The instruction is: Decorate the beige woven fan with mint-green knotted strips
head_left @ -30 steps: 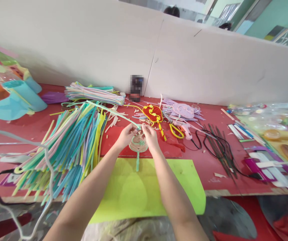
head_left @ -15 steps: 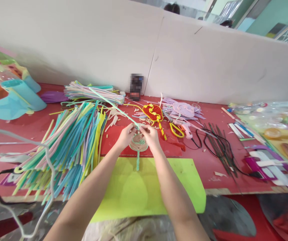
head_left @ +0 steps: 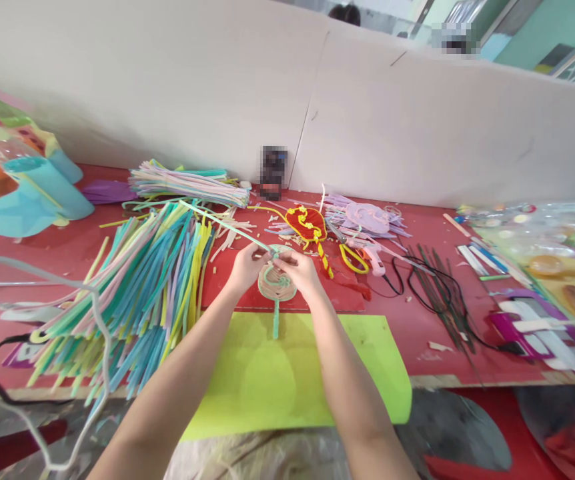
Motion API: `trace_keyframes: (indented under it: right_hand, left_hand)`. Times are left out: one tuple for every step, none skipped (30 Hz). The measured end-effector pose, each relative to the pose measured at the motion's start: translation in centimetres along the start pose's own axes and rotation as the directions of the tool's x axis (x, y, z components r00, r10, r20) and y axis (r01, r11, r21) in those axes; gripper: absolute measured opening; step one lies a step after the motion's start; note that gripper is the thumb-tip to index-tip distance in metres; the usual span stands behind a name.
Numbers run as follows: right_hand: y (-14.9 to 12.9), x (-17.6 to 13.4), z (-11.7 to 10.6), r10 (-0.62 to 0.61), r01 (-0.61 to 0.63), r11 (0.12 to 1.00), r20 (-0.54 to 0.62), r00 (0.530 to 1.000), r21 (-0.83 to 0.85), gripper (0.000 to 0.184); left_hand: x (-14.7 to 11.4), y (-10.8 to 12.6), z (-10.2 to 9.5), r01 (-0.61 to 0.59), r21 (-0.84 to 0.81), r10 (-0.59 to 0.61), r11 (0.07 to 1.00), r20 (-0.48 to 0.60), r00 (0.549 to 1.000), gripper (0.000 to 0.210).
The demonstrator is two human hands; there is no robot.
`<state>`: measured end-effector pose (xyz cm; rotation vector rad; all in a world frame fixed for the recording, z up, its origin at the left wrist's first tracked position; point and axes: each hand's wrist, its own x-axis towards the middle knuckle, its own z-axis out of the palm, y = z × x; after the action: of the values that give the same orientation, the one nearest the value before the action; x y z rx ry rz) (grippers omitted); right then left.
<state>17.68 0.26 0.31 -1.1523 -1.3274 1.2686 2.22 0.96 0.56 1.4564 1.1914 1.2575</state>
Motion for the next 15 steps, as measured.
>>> trace_keyframes:
  right_hand:
    - [-0.1,0.0,-0.1,0.006,-0.006,1.0,0.007,1.0,-0.018,0.031]
    - [-0.2,-0.1,-0.2,0.009,-0.008,0.999,0.021,1.0,-0.038,0.03]
    - [-0.3,-0.1,-0.3,0.008,-0.006,0.998,0.038,0.999,-0.057,0.03]
    - [-0.5,-0.2,-0.4,0.005,-0.001,0.997,0.056,0.998,-0.074,0.029]
    - [-0.5,-0.2,-0.5,0.005,0.001,0.996,0.071,0.997,-0.086,0.028]
    - [-0.6,-0.3,-0.5,0.009,-0.001,0.996,0.081,0.997,-0.092,0.028]
    - [-0.6,-0.3,-0.6,0.017,-0.01,0.996,0.079,0.997,-0.091,0.028]
    - [-0.5,-0.2,-0.8,0.03,-0.024,0.996,0.067,0.997,-0.082,0.029]
    - [-0.5,-0.2,-0.9,0.045,-0.041,0.997,0.052,0.998,-0.068,0.029]
    - [-0.5,-0.1,-1.1,0.06,-0.058,0.997,0.036,0.998,-0.049,0.03]
    - [-0.4,0.0,-1.2,0.075,-0.074,0.997,0.022,0.997,-0.031,0.03]
    - [-0.5,0.0,-1.5,0.087,-0.086,0.996,0.016,0.996,-0.02,0.03]
    - [-0.6,0.1,-1.7,0.094,-0.094,0.995,0.018,0.995,-0.018,0.03]
    - [-0.7,0.1,-1.9,0.094,-0.094,0.995,0.025,0.995,-0.027,0.029]
    - [-0.9,0.1,-2.2,0.089,-0.087,0.995,0.035,0.995,-0.043,0.029]
  left_hand:
    - [0.0,-0.1,0.0,-0.005,-0.006,0.005,1.0,0.014,1.0,0.012]
    - [0.1,-0.2,0.0,-0.01,-0.017,0.011,1.0,0.031,0.999,0.013]
    - [0.1,-0.3,0.0,-0.015,-0.031,0.016,0.999,0.049,0.999,0.013]
    - [0.1,-0.5,0.1,-0.016,-0.05,0.019,0.999,0.066,0.998,0.013]
    - [0.2,-0.6,0.1,-0.01,-0.072,0.016,0.997,0.08,0.997,0.014]
    - [0.2,-0.7,0.1,0.0,-0.091,0.008,0.996,0.09,0.996,0.015]
    - [0.2,-0.8,0.1,0.008,-0.099,0.0,0.995,0.081,0.997,0.016]
    - [0.2,-0.7,0.1,0.005,-0.082,-0.002,0.997,0.038,0.999,0.016]
    - [0.1,-0.6,0.0,-0.016,-0.033,0.015,0.999,-0.04,0.999,0.015]
    - [-0.1,-0.3,-0.1,-0.055,0.052,0.062,0.997,-0.14,0.988,0.015]
    - [-0.3,0.1,-0.3,-0.108,0.176,0.148,0.978,-0.234,0.961,0.015]
    - [-0.5,0.5,-0.5,-0.163,0.322,0.261,0.933,-0.293,0.92,0.016]
    - [-0.7,1.0,-0.7,-0.224,0.462,0.382,0.858,-0.282,0.88,0.018]
    - [-1.0,1.5,-0.8,-0.293,0.582,0.487,0.759,-0.209,0.848,0.02]
    - [-1.2,1.9,-0.9,-0.355,0.662,0.555,0.66,-0.113,0.824,0.02]
